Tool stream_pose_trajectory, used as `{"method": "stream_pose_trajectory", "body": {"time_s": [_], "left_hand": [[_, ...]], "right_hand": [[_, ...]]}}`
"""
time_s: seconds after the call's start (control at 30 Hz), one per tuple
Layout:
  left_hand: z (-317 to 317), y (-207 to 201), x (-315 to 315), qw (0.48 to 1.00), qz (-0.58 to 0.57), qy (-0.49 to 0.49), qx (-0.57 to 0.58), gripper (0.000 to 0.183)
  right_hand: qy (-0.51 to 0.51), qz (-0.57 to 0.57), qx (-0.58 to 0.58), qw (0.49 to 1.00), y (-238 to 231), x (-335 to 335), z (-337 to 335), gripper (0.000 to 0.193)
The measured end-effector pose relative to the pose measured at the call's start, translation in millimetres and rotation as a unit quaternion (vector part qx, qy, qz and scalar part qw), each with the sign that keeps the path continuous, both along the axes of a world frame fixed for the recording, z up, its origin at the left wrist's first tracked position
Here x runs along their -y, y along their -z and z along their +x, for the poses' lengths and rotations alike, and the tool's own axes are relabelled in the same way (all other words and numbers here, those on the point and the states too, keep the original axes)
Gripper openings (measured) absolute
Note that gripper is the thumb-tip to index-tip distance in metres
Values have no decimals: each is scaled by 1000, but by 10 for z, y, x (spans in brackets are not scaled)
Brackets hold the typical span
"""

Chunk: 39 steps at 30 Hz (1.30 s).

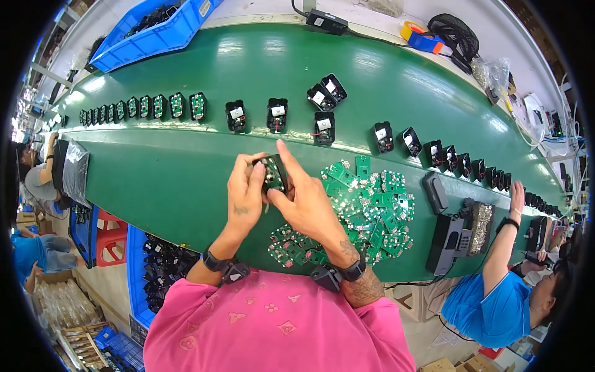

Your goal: The person picks up a circuit board and a black plastic housing, fits the board into the housing, and presses them together before placing the unit on a conveyor belt.

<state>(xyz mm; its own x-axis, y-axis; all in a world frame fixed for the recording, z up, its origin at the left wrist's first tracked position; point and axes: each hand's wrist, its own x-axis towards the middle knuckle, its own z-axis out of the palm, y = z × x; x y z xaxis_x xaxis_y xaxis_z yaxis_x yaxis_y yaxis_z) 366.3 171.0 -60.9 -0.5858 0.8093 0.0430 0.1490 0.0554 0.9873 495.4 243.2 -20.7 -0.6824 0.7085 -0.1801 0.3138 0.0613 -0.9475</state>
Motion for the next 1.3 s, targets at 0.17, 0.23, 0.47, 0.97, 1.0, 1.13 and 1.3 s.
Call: {"method": "stream_pose_trajectory", "body": {"time_s": [0.17,0.23,0.47,0.97,1.0,1.13,1.3], "left_hand": [[16,-29,135,996,-5,22,-89,27],[3,3,137,997,-7,20,-77,26],[-731,-145,-215,985,-11,-88,-148,19],[-1947,753,-822,882,14,-108,-458,26],[-1938,744,-822,870,12,-115,-480,25],[-1901,664,-725,825,-21,-140,-547,27],[-1902,207,-628,853,-101,-118,-498,50]], "right_hand": [[-56,-36,-11,998,110,-37,45,82],[-58,-44,-13,997,191,-20,27,82],[-7,68,-9,998,128,-199,69,68],[-226,399,107,882,444,225,472,18],[-214,386,94,893,457,210,480,17],[-171,368,52,913,475,174,513,17],[-89,342,25,935,452,103,595,17]]}}
